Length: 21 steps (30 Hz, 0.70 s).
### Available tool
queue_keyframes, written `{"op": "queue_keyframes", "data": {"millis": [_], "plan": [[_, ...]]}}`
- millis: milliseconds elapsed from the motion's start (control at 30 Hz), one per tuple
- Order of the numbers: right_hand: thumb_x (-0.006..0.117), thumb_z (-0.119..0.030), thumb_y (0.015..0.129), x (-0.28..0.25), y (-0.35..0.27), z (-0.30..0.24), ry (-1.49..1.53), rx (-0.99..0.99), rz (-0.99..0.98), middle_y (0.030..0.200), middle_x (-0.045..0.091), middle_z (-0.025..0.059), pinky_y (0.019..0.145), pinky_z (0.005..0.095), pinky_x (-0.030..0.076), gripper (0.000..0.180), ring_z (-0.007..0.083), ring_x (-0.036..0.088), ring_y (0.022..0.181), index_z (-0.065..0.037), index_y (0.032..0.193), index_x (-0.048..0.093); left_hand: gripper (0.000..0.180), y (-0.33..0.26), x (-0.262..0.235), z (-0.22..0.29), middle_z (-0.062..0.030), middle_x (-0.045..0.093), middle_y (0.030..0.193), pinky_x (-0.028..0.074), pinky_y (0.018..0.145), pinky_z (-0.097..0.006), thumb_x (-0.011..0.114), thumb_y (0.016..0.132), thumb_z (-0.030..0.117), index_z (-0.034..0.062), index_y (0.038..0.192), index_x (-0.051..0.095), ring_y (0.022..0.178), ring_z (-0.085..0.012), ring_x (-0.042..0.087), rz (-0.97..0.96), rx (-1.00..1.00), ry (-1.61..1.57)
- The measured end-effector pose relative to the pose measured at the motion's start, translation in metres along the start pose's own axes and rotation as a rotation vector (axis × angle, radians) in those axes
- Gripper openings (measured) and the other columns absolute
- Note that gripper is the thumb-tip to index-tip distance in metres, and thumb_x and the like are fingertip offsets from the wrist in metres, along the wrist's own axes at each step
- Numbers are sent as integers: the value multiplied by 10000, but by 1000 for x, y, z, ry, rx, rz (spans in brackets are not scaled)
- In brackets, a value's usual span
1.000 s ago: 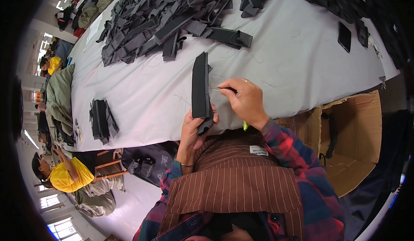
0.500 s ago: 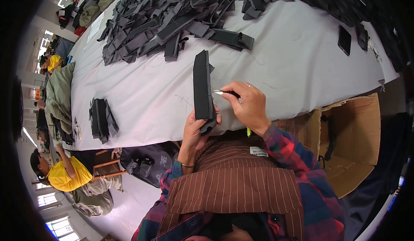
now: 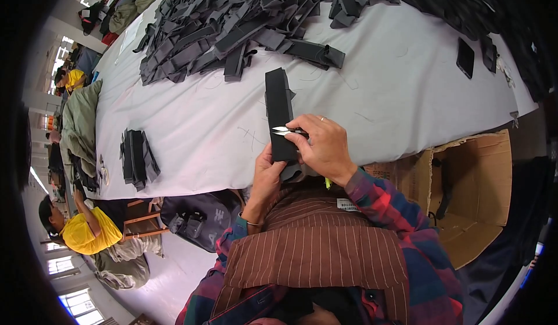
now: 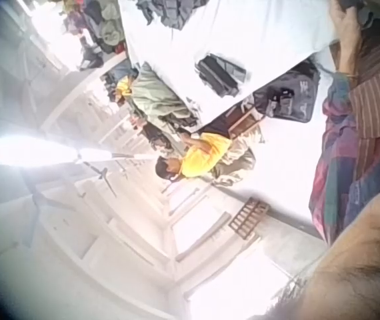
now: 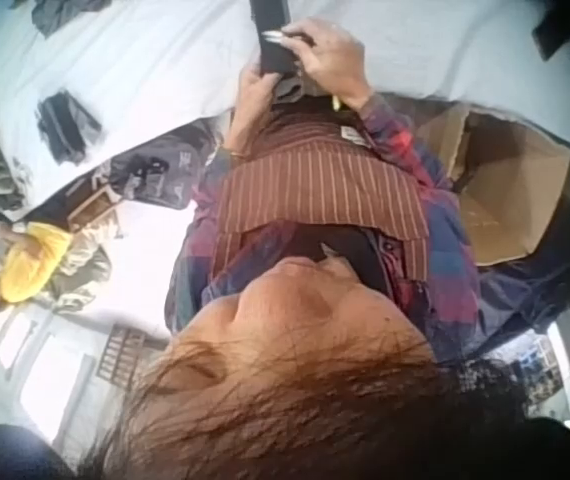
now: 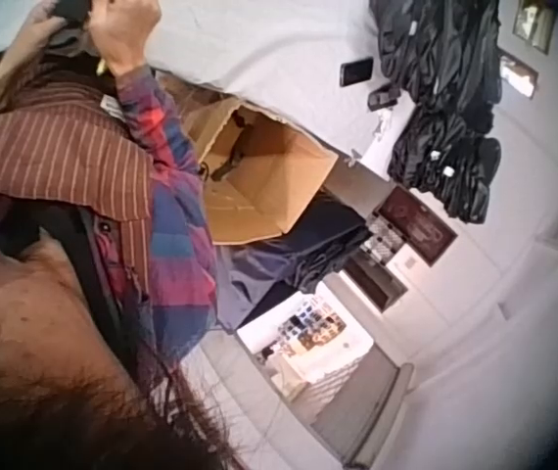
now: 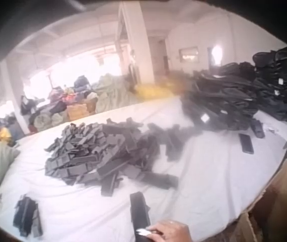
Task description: Trim loose threads from black fabric straps using clippers.
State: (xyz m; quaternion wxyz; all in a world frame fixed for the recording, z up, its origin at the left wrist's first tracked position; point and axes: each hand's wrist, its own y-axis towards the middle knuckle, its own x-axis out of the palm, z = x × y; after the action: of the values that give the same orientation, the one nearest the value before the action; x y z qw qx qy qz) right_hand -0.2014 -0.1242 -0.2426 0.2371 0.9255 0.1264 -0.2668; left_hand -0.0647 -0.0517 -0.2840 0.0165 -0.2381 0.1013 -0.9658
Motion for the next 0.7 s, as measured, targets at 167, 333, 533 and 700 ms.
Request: {"op": "queue_keyframes", "data": {"millis": [167,333,533,700], "plan": [[664,-124,767,3,6,6,-19,-22,-2,779,625,79,594,322,451,135,238,589,675,-62,884,639,268,-2,1,-5,-44,606,964,485,736,-240,511,908,39,-3,1173,512,825,-89,577,44,88,134],[668,-100,761,-9,5,5,154,147,5,776,620,78,617,296,460,169,206,584,673,-50,920,640,227,-1,-7,0,-56,624,876,488,711,-241,540,915,112,-2,1111,539,772,-106,586,60,100,123],[706,-133,731,-11,-6,-5,64,-120,-184,759,616,46,629,305,423,186,196,570,660,-73,897,645,166,1,-8,1,-14,621,860,458,664,-205,529,919,89,-2,1050,574,753,-60,551,145,116,68],[708,-134,720,1,-5,-9,41,-153,-168,749,614,27,626,315,395,168,207,561,654,-93,871,648,133,2,-6,-1,-3,620,846,449,660,-197,534,915,78,-6,1007,578,758,-47,536,196,192,194]]}}
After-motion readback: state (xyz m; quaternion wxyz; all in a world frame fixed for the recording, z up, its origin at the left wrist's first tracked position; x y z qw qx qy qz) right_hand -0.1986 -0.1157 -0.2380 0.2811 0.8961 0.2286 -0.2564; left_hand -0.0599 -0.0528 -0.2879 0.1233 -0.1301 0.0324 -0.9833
